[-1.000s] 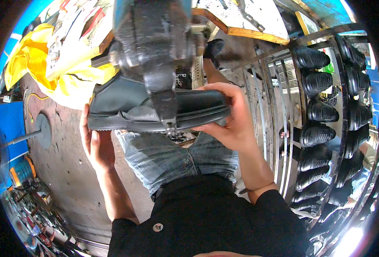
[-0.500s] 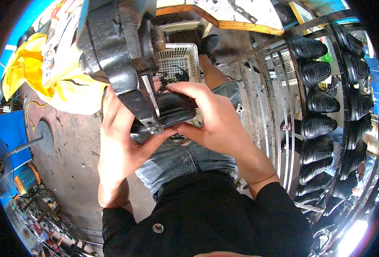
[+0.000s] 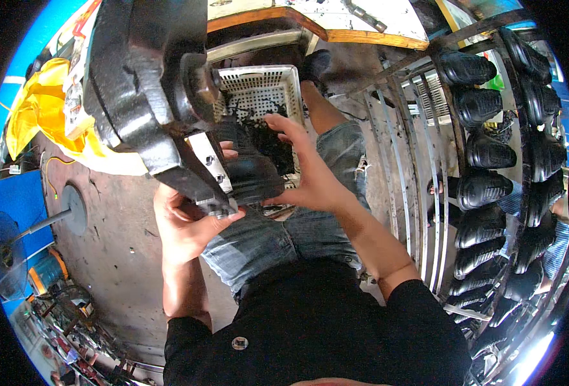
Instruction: Attaching and inspecting soles on shoes using an industrial manufacturing machine.
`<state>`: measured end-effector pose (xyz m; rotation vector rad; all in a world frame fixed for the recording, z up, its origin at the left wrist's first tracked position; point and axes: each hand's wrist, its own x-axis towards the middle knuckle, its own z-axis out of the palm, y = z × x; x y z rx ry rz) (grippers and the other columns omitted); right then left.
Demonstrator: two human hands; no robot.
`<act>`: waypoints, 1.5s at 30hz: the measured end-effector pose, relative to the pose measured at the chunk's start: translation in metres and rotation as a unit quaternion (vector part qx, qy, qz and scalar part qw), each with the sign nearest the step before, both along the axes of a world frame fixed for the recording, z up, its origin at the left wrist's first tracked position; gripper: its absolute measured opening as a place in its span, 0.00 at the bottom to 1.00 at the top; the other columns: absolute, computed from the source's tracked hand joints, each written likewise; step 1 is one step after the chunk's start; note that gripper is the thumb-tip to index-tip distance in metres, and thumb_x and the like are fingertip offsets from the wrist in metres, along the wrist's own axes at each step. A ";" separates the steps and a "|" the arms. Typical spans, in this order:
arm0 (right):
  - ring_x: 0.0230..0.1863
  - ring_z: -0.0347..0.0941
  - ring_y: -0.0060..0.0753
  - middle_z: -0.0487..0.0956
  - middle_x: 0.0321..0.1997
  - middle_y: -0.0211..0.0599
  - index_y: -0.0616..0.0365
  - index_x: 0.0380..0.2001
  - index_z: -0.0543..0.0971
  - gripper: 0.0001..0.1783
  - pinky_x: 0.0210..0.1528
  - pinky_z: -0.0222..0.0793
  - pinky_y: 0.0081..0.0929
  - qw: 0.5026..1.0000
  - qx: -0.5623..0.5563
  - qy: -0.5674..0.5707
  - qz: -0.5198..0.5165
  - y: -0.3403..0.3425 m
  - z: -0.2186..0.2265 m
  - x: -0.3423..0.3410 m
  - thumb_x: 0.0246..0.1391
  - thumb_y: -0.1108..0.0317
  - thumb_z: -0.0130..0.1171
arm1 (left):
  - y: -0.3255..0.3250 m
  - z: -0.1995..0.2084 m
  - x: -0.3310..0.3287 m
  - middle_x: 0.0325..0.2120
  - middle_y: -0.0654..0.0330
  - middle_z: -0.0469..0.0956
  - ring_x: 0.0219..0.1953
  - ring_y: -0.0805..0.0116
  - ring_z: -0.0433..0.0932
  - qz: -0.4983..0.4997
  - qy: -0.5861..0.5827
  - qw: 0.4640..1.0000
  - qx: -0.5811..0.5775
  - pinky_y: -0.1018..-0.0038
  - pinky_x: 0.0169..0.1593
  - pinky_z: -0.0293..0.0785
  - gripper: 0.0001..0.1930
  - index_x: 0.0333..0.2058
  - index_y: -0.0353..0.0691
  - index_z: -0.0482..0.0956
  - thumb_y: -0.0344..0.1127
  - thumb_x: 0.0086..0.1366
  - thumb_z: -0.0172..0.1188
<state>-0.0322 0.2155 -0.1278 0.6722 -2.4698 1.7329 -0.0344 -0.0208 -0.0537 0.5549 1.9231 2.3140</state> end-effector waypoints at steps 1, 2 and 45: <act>0.69 0.62 0.44 0.57 0.76 0.42 0.54 0.75 0.50 0.68 0.71 0.58 0.42 0.998 -0.015 -0.052 -0.013 0.001 -0.021 0.002 0.34 0.65 0.83 | 0.001 -0.005 -0.001 0.54 0.46 0.78 0.60 0.53 0.75 0.003 0.000 1.000 0.009 0.58 0.63 0.69 0.34 0.53 0.32 0.77 0.21 0.43 0.77; 0.69 0.62 0.44 0.57 0.76 0.42 0.54 0.75 0.50 0.68 0.71 0.58 0.42 0.998 -0.019 -0.053 -0.014 0.001 -0.043 0.005 0.34 0.65 0.83 | 0.001 -0.010 -0.001 0.54 0.46 0.78 0.61 0.51 0.74 0.007 0.000 1.000 0.017 0.55 0.65 0.67 0.36 0.53 0.32 0.77 0.23 0.42 0.78; 0.73 0.60 0.42 0.60 0.76 0.47 0.66 0.71 0.59 0.68 0.75 0.52 0.38 0.991 0.027 0.009 -0.131 0.133 0.121 0.003 0.17 0.83 0.77 | 0.022 -0.046 0.022 0.59 0.55 0.72 0.59 0.62 0.74 0.043 -0.174 0.941 0.288 0.65 0.64 0.69 0.39 0.65 0.39 0.62 0.29 0.57 0.73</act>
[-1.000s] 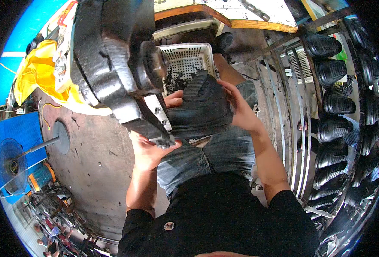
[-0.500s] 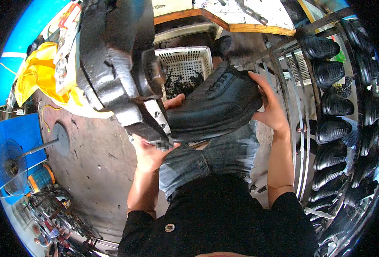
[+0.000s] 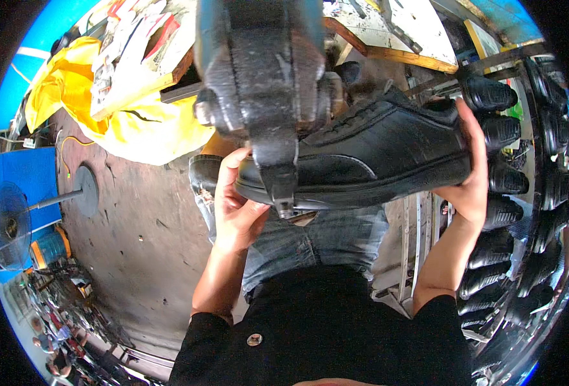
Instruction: Attaching and inspecting soles on shoes using an industrial manufacturing machine.
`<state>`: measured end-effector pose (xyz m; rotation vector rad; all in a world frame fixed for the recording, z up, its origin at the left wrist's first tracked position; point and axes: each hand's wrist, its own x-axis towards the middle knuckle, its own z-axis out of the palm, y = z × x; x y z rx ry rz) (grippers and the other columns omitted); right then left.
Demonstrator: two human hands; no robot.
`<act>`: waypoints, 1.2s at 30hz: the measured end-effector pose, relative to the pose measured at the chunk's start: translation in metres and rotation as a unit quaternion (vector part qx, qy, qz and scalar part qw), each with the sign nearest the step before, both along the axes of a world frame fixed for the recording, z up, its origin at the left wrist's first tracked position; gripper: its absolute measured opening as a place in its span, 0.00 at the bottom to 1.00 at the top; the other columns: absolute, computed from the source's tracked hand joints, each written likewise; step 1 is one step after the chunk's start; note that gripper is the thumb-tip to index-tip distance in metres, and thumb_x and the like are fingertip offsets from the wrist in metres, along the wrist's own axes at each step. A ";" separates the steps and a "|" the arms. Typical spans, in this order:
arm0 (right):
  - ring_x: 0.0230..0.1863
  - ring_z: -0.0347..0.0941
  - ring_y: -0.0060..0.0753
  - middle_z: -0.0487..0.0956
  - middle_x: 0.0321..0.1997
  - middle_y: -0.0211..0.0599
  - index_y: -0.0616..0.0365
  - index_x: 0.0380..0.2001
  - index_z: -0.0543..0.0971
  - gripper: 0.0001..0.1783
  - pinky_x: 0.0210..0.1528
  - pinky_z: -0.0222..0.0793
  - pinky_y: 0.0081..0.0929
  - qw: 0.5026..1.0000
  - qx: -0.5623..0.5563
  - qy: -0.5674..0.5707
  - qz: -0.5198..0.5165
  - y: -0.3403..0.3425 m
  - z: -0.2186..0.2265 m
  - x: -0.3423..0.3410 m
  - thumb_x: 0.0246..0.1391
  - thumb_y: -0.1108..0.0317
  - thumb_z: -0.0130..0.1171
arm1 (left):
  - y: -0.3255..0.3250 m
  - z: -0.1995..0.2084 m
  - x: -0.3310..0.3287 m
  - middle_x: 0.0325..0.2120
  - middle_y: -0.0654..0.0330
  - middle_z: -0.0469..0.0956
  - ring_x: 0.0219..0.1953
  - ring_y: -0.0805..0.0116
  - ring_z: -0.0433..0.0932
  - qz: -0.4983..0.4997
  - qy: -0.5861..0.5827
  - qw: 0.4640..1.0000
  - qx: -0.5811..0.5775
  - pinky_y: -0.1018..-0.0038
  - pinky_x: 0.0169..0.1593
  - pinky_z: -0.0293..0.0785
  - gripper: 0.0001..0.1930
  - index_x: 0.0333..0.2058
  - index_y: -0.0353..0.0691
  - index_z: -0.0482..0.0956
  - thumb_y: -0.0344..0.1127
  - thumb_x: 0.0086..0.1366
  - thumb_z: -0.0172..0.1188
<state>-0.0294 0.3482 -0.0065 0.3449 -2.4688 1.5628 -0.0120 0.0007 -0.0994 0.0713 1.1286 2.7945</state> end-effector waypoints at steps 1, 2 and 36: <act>0.73 0.60 0.42 0.59 0.76 0.48 0.67 0.71 0.58 0.67 0.75 0.51 0.37 1.000 -0.011 -0.013 0.000 0.003 0.007 0.004 0.19 0.84 0.76 | 0.001 -0.003 0.000 0.59 0.56 0.72 0.59 0.63 0.73 -0.003 -0.005 1.000 0.018 0.66 0.64 0.69 0.39 0.65 0.39 0.62 0.30 0.57 0.73; 0.74 0.59 0.42 0.59 0.77 0.49 0.68 0.72 0.57 0.66 0.75 0.50 0.37 0.999 -0.021 -0.026 -0.001 0.005 0.013 0.007 0.20 0.85 0.75 | 0.001 -0.006 0.001 0.59 0.57 0.71 0.59 0.64 0.73 -0.006 -0.010 0.999 0.036 0.66 0.64 0.69 0.39 0.65 0.39 0.63 0.30 0.57 0.73; 0.67 0.64 0.54 0.67 0.65 0.51 0.57 0.69 0.64 0.54 0.68 0.63 0.40 0.989 0.005 0.021 0.146 -0.156 -0.003 -0.004 0.36 0.70 0.79 | -0.073 0.074 0.018 0.70 0.44 0.59 0.74 0.41 0.53 0.172 0.277 0.684 -0.653 0.43 0.73 0.44 0.43 0.69 0.31 0.57 0.38 0.60 0.68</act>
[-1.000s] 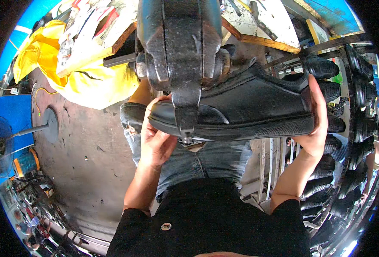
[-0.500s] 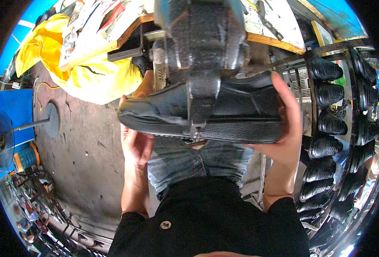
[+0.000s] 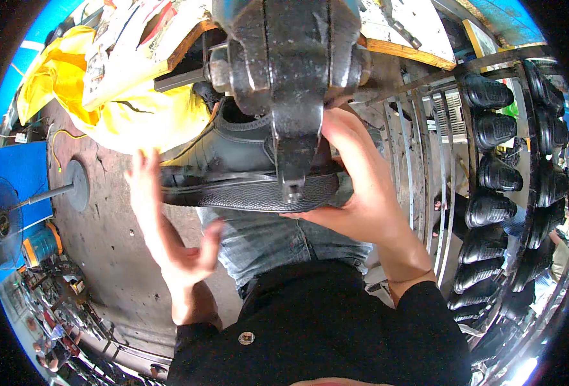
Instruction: Attaching and inspecting soles on shoes using an industrial manufacturing machine.
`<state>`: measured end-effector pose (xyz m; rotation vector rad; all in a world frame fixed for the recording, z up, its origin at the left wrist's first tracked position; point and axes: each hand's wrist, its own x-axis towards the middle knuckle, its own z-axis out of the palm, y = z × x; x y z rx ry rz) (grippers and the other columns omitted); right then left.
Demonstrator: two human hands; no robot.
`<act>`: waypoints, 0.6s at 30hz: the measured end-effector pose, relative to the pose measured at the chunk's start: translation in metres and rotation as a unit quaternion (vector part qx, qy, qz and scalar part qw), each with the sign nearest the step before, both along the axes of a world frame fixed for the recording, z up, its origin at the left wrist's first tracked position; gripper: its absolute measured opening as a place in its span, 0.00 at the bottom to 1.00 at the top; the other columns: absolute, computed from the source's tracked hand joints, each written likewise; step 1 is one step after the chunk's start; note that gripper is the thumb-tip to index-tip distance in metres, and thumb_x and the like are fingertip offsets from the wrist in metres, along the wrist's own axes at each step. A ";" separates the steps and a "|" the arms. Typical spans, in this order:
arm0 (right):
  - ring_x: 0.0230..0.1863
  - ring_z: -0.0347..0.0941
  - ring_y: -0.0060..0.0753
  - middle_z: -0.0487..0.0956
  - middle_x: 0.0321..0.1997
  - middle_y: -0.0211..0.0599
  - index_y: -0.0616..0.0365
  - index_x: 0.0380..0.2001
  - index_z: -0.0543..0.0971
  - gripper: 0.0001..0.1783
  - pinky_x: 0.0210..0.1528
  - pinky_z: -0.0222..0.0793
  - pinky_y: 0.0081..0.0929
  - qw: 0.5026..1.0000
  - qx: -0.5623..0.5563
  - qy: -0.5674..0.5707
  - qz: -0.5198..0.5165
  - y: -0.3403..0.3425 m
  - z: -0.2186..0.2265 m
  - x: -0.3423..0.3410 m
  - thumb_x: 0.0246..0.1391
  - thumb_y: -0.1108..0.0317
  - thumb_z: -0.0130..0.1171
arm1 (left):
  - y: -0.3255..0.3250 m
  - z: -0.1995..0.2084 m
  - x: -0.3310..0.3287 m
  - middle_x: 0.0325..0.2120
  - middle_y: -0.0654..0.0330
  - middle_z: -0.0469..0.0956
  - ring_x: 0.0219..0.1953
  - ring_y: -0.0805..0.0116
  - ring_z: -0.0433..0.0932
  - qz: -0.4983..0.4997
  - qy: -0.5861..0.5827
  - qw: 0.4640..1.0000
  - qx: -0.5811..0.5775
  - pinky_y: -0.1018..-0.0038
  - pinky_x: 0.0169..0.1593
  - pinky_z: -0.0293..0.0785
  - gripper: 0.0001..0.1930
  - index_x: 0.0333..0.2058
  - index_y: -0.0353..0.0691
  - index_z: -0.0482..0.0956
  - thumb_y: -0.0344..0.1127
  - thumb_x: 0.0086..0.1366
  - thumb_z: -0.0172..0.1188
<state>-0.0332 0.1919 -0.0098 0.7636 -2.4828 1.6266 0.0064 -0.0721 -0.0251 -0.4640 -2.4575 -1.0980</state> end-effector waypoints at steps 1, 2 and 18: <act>0.66 0.65 0.56 0.66 0.65 0.51 0.55 0.70 0.63 0.55 0.67 0.63 0.41 1.000 0.021 0.000 0.008 0.001 0.002 -0.001 0.36 0.72 0.78 | 0.008 0.007 -0.004 0.70 0.43 0.60 0.73 0.40 0.54 -0.026 -0.017 0.998 -0.050 0.41 0.72 0.43 0.46 0.69 0.32 0.59 0.35 0.54 0.71; 0.66 0.65 0.56 0.66 0.65 0.51 0.55 0.70 0.63 0.55 0.67 0.63 0.41 1.000 0.023 0.000 0.006 0.000 0.005 -0.001 0.36 0.72 0.78 | 0.016 0.012 -0.010 0.69 0.43 0.60 0.73 0.39 0.55 -0.053 -0.033 0.993 -0.101 0.38 0.72 0.43 0.49 0.69 0.33 0.60 0.32 0.47 0.75; 0.69 0.61 0.55 0.64 0.70 0.50 0.60 0.72 0.56 0.65 0.70 0.57 0.44 1.000 -0.002 0.004 -0.025 0.021 -0.014 0.005 0.32 0.63 0.83 | 0.044 -0.029 -0.017 0.47 0.62 0.78 0.50 0.70 0.77 -0.177 -0.290 0.867 0.364 0.71 0.56 0.74 0.39 0.56 0.35 0.72 0.18 0.43 0.79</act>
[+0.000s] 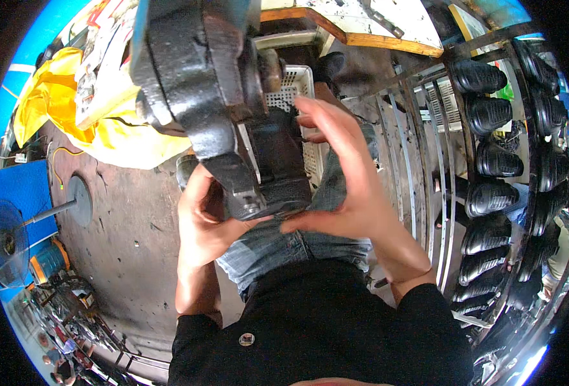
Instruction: Attaching and inspecting soles on shoes using an industrial manufacturing machine.
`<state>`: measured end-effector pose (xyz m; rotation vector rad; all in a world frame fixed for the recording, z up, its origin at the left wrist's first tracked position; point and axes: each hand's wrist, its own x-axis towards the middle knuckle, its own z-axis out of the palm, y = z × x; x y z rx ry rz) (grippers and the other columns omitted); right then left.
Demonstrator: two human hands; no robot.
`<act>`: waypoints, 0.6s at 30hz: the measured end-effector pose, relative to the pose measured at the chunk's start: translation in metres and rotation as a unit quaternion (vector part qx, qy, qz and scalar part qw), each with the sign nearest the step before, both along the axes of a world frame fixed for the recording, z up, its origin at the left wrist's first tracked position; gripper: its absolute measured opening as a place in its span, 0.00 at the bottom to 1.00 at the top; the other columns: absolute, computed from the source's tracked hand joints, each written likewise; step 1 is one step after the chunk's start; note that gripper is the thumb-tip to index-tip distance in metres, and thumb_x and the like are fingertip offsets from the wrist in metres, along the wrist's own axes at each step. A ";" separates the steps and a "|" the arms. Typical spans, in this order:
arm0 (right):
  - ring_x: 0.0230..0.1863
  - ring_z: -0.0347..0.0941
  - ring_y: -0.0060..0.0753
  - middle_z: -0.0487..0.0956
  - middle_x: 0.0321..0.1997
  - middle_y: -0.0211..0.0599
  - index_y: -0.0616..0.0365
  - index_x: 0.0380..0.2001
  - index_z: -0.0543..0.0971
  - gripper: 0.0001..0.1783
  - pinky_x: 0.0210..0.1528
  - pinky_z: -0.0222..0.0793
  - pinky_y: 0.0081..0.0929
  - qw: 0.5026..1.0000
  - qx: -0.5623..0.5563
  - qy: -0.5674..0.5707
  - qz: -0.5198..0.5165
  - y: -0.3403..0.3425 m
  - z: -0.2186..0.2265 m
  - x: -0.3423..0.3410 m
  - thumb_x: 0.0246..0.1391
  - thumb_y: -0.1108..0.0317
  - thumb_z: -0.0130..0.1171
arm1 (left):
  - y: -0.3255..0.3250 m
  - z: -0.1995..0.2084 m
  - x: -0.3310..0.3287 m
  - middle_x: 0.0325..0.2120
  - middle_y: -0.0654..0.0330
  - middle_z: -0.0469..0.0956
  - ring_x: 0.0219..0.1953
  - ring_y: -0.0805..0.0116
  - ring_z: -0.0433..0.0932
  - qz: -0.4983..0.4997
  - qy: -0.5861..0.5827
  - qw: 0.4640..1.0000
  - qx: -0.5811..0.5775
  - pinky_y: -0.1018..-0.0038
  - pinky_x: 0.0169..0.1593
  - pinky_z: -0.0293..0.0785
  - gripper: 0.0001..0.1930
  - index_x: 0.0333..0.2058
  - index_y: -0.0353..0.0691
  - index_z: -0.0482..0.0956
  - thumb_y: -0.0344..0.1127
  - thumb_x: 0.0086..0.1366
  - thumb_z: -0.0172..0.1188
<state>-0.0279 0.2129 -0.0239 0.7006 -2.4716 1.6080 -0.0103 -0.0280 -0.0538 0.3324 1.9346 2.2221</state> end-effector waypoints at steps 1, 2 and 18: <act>0.72 0.58 0.52 0.62 0.72 0.50 0.60 0.73 0.52 0.68 0.72 0.53 0.44 0.998 -0.048 -0.038 -0.002 0.005 -0.029 0.003 0.31 0.62 0.84 | 0.004 -0.002 0.001 0.48 0.61 0.78 0.51 0.69 0.77 0.016 0.004 1.000 0.007 0.69 0.57 0.74 0.41 0.57 0.36 0.71 0.18 0.41 0.80; 0.75 0.55 0.49 0.59 0.74 0.49 0.60 0.75 0.49 0.72 0.74 0.50 0.43 0.993 -0.094 -0.077 -0.005 0.010 -0.063 0.009 0.29 0.61 0.85 | 0.006 -0.006 0.001 0.48 0.61 0.78 0.51 0.69 0.77 0.017 0.006 1.000 0.006 0.69 0.57 0.74 0.41 0.57 0.36 0.71 0.18 0.41 0.80; 0.69 0.63 0.48 0.66 0.69 0.46 0.55 0.73 0.59 0.52 0.71 0.59 0.37 0.983 0.035 -0.175 0.051 0.026 -0.099 0.031 0.44 0.80 0.71 | 0.003 -0.047 0.033 0.47 0.62 0.77 0.48 0.69 0.77 0.120 -0.104 0.986 0.048 0.71 0.53 0.76 0.44 0.59 0.39 0.67 0.15 0.41 0.77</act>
